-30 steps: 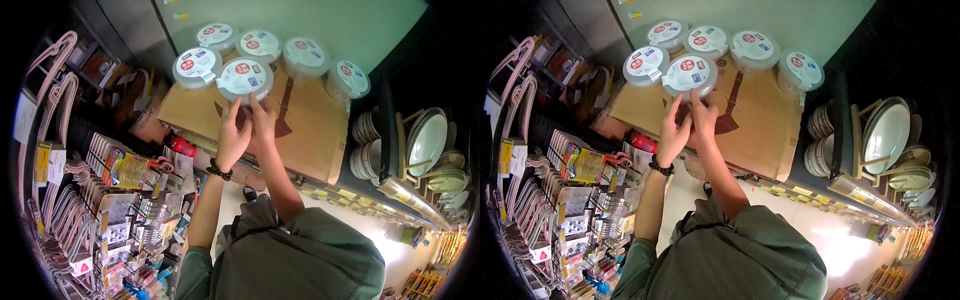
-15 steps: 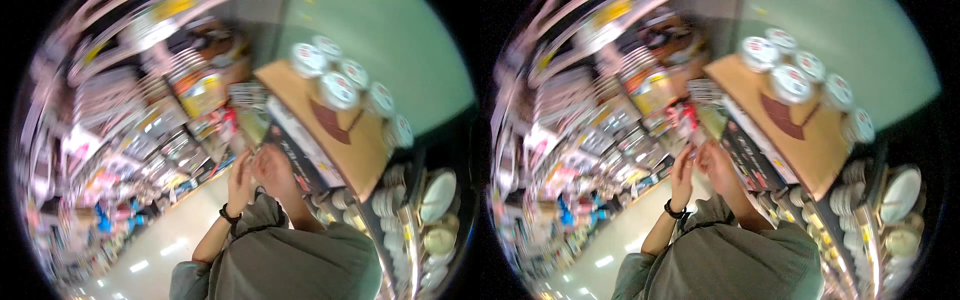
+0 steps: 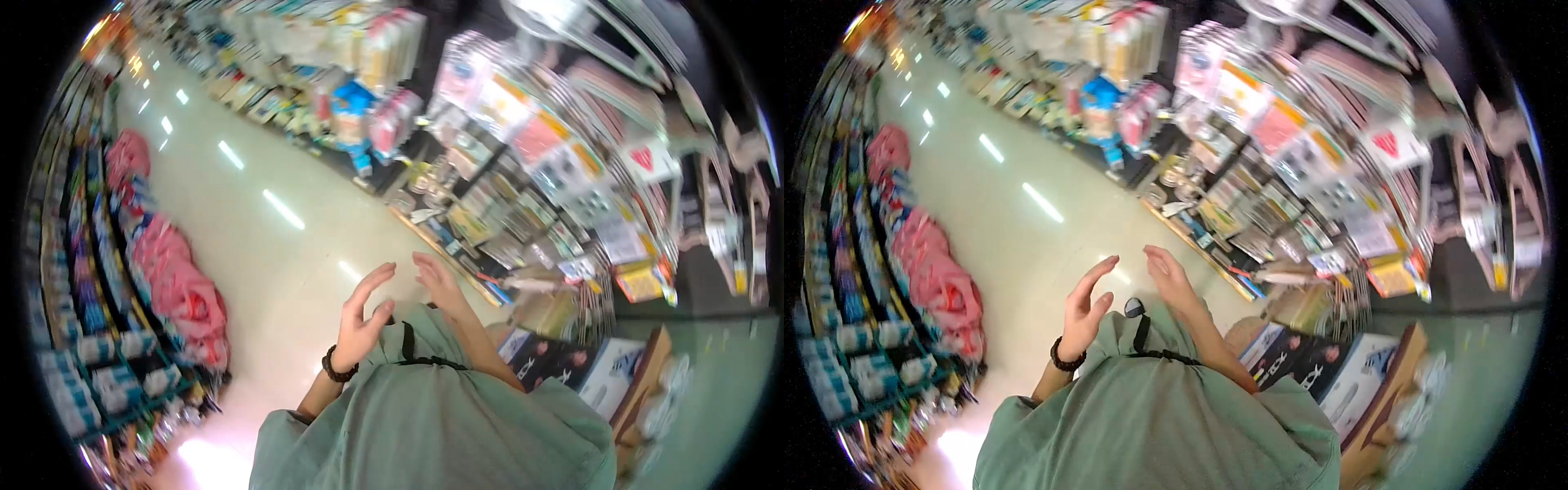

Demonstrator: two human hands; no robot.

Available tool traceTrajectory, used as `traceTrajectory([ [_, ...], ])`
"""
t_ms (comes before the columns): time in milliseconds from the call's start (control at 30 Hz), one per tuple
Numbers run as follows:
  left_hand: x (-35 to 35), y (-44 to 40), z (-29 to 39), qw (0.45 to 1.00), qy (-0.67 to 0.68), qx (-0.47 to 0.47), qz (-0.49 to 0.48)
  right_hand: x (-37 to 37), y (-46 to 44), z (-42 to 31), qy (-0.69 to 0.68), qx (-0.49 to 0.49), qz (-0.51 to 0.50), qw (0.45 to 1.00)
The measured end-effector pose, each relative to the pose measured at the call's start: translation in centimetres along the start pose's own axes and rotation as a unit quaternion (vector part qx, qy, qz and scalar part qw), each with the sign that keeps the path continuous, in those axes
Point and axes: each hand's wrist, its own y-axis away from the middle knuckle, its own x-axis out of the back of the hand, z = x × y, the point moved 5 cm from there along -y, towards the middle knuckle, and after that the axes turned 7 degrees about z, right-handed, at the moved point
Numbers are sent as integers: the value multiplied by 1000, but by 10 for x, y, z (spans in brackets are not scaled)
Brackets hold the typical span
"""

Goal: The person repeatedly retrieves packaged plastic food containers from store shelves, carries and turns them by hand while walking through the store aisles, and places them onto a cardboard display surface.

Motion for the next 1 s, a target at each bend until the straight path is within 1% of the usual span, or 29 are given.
traceTrajectory([
  [33,17,2,7,999,-31,-25,16,-22,-13,1,-111,-66,-27,991],
  [67,28,5,13,996,-63,-46,33,-44,-23,0,-217,-139,-49,965],
  [100,37,0,18,987,-119,-64,82,-78,-29,-12,-292,-200,-139,925],
  [133,49,-3,13,959,-252,-97,85,-102,-34,-7,-294,-231,-147,916],
  [167,64,-8,-2,912,-382,-121,83,-127,-39,1,-295,-261,-153,906],
  [200,82,-14,-22,848,-506,-137,73,-148,-44,7,-298,-289,-158,896],
  [233,113,-17,-52,839,-516,-137,107,-158,-57,19,-200,-237,-168,936],
  [267,152,-14,-104,899,-411,-18,150,-175,-67,17,-210,-247,-215,921],
  [300,188,-8,-161,934,-289,97,187,-190,-81,6,-221,-257,-256,905],
  [333,208,-2,-196,941,-154,207,219,-203,-96,-5,-232,-266,-293,889],
  [367,216,-8,-192,946,-120,193,231,-220,-106,-21,-299,-332,-318,836],
  [433,239,-38,-161,954,-58,155,249,-241,-140,-22,-312,-338,-382,802],
  [467,245,-57,-141,952,58,150,261,-251,-155,-21,-322,-339,-409,783],
  [500,247,-82,-114,936,173,146,269,-264,-174,-17,-280,-336,-398,806],
  [533,253,-108,-99,909,283,139,272,-278,-195,-6,-268,-349,-387,810],
  [600,268,-155,-93,888,376,130,229,-304,-242,18,-241,-375,-362,818],
  [633,280,-181,-88,873,422,125,210,-318,-270,19,-253,-400,-366,801],
  [667,300,-205,-86,861,431,123,242,-328,-301,17,-241,-404,-367,802],
  [733,335,-244,-75,831,443,136,307,-358,-351,-23,-228,-421,-360,801],
  [767,355,-262,-66,826,431,134,337,-372,-379,-36,-241,-382,-383,806],
  [833,399,-292,-63,858,360,111,348,-392,-427,-31,-135,-286,-395,862],
  [867,420,-299,-64,870,329,96,355,-396,-446,-24,-74,-241,-399,882],
  [900,440,-308,-60,864,315,85,384,-404,-468,-49,77,-142,-412,897],
  [933,462,-317,-54,856,300,76,414,-403,-498,-35,139,-73,-360,920],
  [967,483,-324,-52,841,313,59,437,-400,-527,-21,210,-9,-299,931],
  [1000,503,-328,-49,826,324,40,459,-397,-555,-7,282,42,-231,930],
])
